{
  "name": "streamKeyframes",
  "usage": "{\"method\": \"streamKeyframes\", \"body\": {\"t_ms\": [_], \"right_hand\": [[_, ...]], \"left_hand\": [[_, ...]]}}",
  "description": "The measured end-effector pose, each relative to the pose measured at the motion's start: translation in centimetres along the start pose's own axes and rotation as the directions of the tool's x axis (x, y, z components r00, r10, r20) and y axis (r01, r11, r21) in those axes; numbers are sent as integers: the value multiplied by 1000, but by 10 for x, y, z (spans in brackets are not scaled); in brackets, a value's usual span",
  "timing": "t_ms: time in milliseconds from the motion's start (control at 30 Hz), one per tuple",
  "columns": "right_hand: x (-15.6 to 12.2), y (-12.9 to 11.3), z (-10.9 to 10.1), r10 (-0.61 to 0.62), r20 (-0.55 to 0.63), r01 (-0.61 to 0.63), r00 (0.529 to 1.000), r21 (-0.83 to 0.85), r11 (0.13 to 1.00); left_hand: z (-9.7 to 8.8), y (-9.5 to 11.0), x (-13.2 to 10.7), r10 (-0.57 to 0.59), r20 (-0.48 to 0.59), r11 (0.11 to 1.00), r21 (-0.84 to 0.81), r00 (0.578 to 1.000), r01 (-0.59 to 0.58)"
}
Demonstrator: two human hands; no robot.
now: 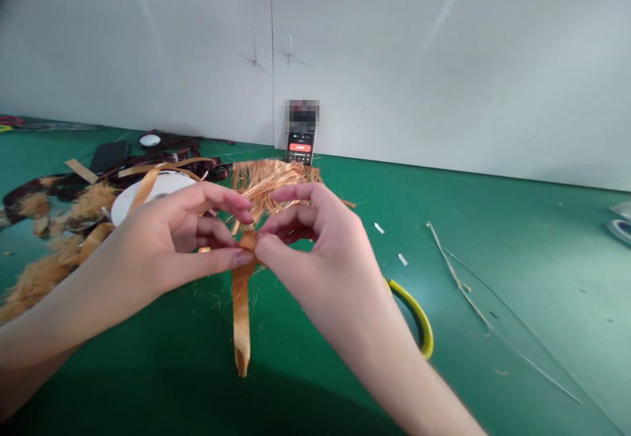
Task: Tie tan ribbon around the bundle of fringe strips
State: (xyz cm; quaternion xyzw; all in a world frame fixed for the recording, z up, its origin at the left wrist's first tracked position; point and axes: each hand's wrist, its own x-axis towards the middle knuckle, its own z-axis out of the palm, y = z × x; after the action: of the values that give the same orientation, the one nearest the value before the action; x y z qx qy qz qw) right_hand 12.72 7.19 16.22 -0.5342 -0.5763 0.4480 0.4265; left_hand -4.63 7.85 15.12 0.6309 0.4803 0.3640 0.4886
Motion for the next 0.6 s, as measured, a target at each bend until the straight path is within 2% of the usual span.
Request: {"method": "streamKeyframes", "body": {"t_ms": [600], "right_hand": [[2, 2, 0, -36, -82, 34, 996, -32, 999]], "left_hand": [[-1, -3, 0, -7, 10, 1000, 31, 1000, 6]]}}
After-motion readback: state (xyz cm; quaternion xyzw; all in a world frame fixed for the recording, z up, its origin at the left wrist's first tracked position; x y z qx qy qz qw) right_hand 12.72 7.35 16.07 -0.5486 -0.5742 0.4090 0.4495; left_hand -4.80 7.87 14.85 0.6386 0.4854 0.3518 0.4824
